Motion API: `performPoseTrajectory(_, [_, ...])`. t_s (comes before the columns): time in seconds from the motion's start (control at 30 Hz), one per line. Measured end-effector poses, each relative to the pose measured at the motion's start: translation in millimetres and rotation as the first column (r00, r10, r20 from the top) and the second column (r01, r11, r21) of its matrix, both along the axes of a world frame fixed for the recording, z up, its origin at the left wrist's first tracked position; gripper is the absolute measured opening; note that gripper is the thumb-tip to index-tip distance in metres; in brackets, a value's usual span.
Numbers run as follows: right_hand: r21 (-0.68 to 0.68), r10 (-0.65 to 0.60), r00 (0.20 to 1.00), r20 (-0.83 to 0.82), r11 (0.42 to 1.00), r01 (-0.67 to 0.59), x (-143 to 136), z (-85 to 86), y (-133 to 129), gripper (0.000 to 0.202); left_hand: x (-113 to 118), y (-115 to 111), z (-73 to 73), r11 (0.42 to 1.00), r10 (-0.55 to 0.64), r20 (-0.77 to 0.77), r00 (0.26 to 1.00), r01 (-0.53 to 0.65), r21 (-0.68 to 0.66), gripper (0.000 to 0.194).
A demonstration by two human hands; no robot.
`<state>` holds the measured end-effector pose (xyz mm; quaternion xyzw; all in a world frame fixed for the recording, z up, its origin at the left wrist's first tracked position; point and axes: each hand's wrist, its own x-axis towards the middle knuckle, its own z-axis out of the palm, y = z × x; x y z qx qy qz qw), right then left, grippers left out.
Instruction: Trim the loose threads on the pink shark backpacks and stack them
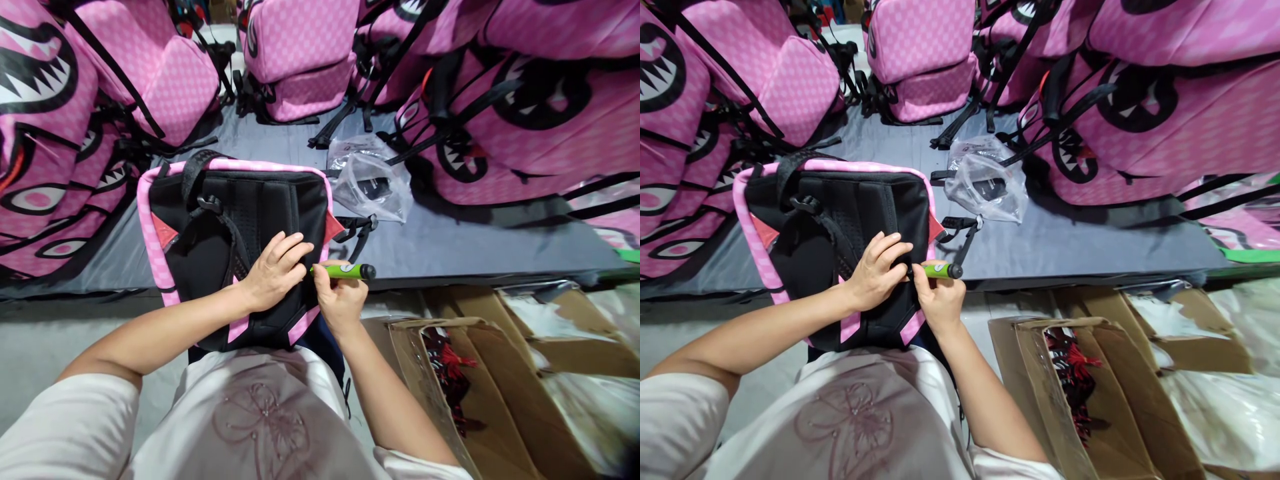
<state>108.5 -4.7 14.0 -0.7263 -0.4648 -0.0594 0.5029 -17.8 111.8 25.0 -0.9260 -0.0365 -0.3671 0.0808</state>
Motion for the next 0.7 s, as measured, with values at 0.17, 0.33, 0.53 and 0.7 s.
performPoseTrajectory(0.17, [-0.048, 0.017, 0.999, 0.044, 0.999, -0.015, 1.3, 3.2, 2.0, 0.032, -1.5, 0.7, -2.2, 1.000, 0.011, -0.036, 0.999, -0.012, -0.004, 0.007])
performPoseTrajectory(0.33, [-0.055, -0.007, 0.989, 0.147, 0.998, 0.016, 3.8, 2.9, 2.4, 0.033, -1.1, 1.0, -3.4, 0.997, -0.033, -0.023, 0.999, 0.031, -0.068, 0.006])
performPoseTrajectory(0.53, [0.001, 0.015, 0.982, 0.190, 1.000, -0.015, 5.9, 2.8, 3.5, 0.032, 1.2, 0.3, -0.9, 1.000, -0.013, 0.031, 0.999, 0.013, -0.013, 0.009])
performPoseTrajectory(0.7, [-0.008, 0.006, 0.990, 0.139, 1.000, -0.005, 7.6, 2.2, 3.7, 0.031, 2.3, -0.1, 1.0, 1.000, -0.004, 0.033, 0.999, 0.004, -0.008, 0.010])
